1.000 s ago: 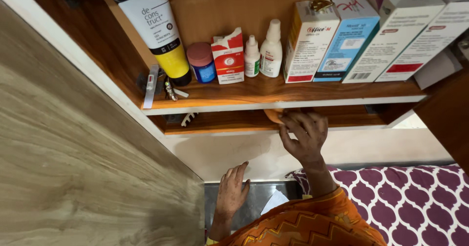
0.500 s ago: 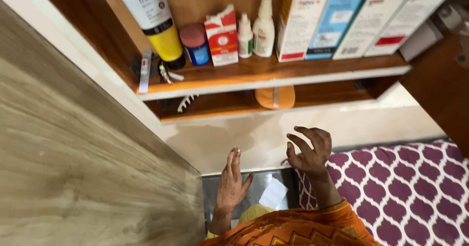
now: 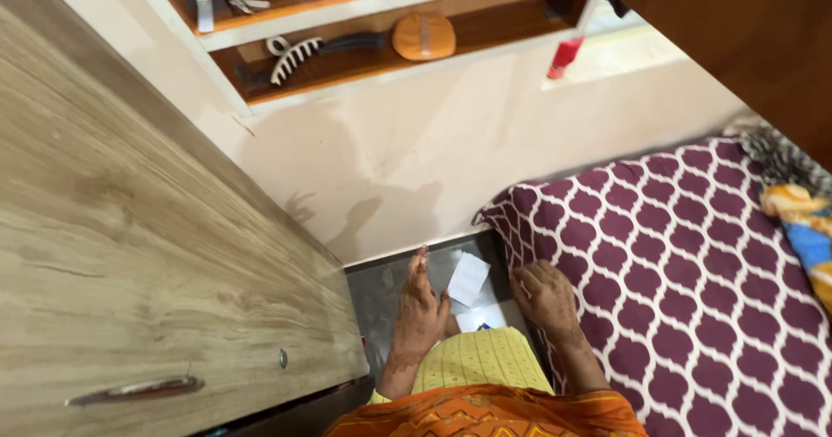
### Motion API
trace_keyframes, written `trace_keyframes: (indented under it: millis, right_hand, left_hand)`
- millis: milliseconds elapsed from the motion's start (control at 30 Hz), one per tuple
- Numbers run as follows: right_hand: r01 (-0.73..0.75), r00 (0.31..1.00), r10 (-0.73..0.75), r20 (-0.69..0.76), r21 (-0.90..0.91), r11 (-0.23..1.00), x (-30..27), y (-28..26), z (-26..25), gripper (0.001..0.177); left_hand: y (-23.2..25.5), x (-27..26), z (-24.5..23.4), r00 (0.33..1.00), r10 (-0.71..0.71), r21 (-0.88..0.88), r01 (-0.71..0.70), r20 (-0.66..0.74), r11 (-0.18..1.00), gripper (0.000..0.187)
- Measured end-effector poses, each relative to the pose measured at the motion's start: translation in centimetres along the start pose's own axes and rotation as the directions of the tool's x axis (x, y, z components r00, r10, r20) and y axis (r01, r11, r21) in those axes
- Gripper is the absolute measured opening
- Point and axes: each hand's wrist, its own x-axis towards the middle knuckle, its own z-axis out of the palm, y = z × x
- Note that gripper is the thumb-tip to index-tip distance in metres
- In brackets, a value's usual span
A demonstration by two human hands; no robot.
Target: The person wipes a wall, a hairdryer, and a wall switchboard with a cloth, then cleans two power adapters by hand after unplugging them from the wall.
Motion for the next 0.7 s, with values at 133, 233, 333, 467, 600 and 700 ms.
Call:
trace_keyframes:
  millis: [133, 233, 333, 467, 600, 700]
  right_hand:
    - [-0.145, 0.981, 0.149, 0.122, -0.047, 0.988, -8.9, 1.6, 1.4, 0.014]
    - [-0.47, 0.823, 0.481, 0.302, -0.115, 0.875, -15.7, 3.0, 1.6, 0.017]
    - [-0.642, 0.711, 0.649, 0.269, -0.126, 0.756, -21.1, 4.4, 0.4, 0.017]
    - [-0.848, 0.334, 0.897, 0.289, -0.324, 0.42, -28.1, 5.0, -3.1, 0.028]
    - [-0.951, -0.003, 0.982, 0.191, -0.305, 0.057, -35.4, 4.0, -7.8, 0.03]
    - [-0.911, -0.014, 0.998, 0.068, -0.411, 0.015, -40.3, 3.1, -11.0, 0.039]
  left_hand:
    - [2.2, -1.7, 1.1, 0.999, 0.03, -0.044, -0.029, 0.012, 0.999, 0.08]
    - [4.2, -2.2, 1.7, 0.993, -0.02, -0.062, 0.028, 0.119, 0.998, 0.065]
    - [6.5, -2.4, 2.4, 0.989, 0.05, -0.098, -0.037, 0.139, 0.995, 0.064]
    - [9.3, -2.3, 3.3, 0.929, -0.059, -0.144, 0.12, 0.366, 0.982, 0.073]
    - [11.8, -2.5, 5.0, 0.92, 0.083, -0.221, 0.004, 0.384, 0.975, 0.084]
    - [14.1, -3.2, 7.4, 0.925, 0.182, -0.297, -0.081, 0.333, 0.952, 0.078]
